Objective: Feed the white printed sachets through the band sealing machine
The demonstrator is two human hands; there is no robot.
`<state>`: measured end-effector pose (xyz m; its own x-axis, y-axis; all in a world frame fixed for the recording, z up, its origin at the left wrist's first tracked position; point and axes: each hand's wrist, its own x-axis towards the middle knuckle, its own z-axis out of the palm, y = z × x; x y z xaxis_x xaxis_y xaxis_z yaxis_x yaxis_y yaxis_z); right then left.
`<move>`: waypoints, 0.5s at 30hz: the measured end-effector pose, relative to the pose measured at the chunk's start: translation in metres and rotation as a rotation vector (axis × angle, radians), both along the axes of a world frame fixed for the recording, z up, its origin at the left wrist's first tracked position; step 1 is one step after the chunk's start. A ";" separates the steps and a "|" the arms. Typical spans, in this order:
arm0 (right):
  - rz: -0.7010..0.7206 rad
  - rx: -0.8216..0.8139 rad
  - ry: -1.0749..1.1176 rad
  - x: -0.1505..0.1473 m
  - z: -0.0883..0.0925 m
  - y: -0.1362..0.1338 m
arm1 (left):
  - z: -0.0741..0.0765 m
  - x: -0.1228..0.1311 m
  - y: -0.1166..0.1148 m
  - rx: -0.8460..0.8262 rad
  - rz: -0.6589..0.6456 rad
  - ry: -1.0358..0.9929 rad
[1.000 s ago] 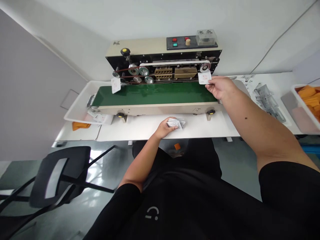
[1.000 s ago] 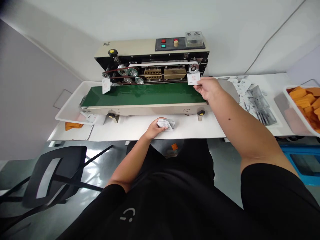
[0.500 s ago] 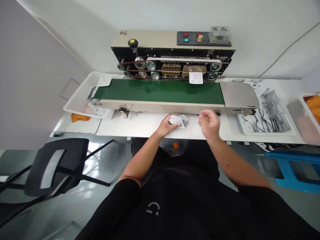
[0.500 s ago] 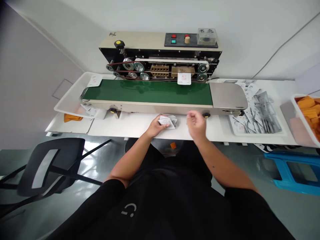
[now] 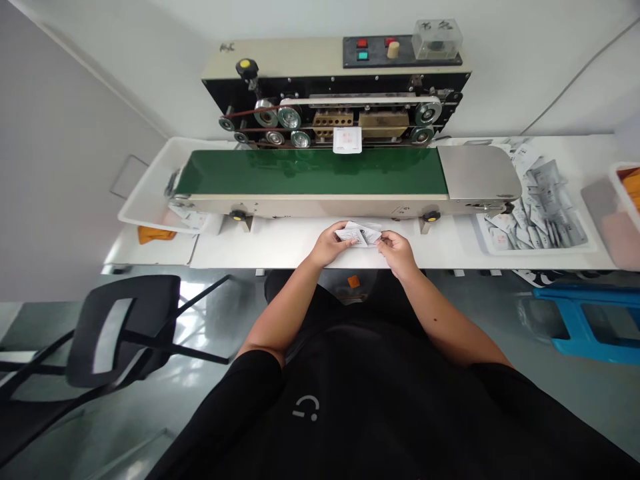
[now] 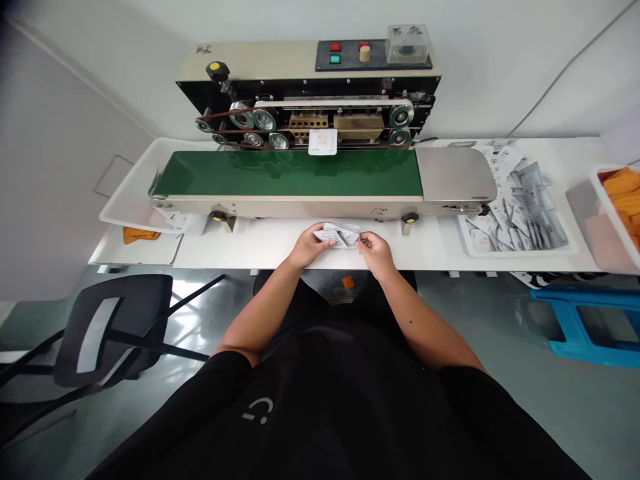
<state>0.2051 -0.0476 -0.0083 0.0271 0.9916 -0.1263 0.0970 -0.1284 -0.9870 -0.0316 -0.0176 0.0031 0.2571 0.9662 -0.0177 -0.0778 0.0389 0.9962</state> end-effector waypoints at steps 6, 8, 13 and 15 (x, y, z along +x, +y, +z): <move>0.057 -0.028 0.112 0.001 0.006 0.001 | 0.001 0.000 0.000 -0.009 -0.010 0.004; 0.082 -0.072 0.162 0.001 0.009 0.005 | 0.000 -0.001 0.002 0.021 -0.014 0.014; 0.135 -0.115 0.209 -0.002 0.016 0.009 | -0.001 -0.003 0.006 0.211 0.021 0.125; 0.124 -0.080 0.185 -0.005 0.018 0.008 | -0.001 -0.002 0.006 0.216 0.017 0.157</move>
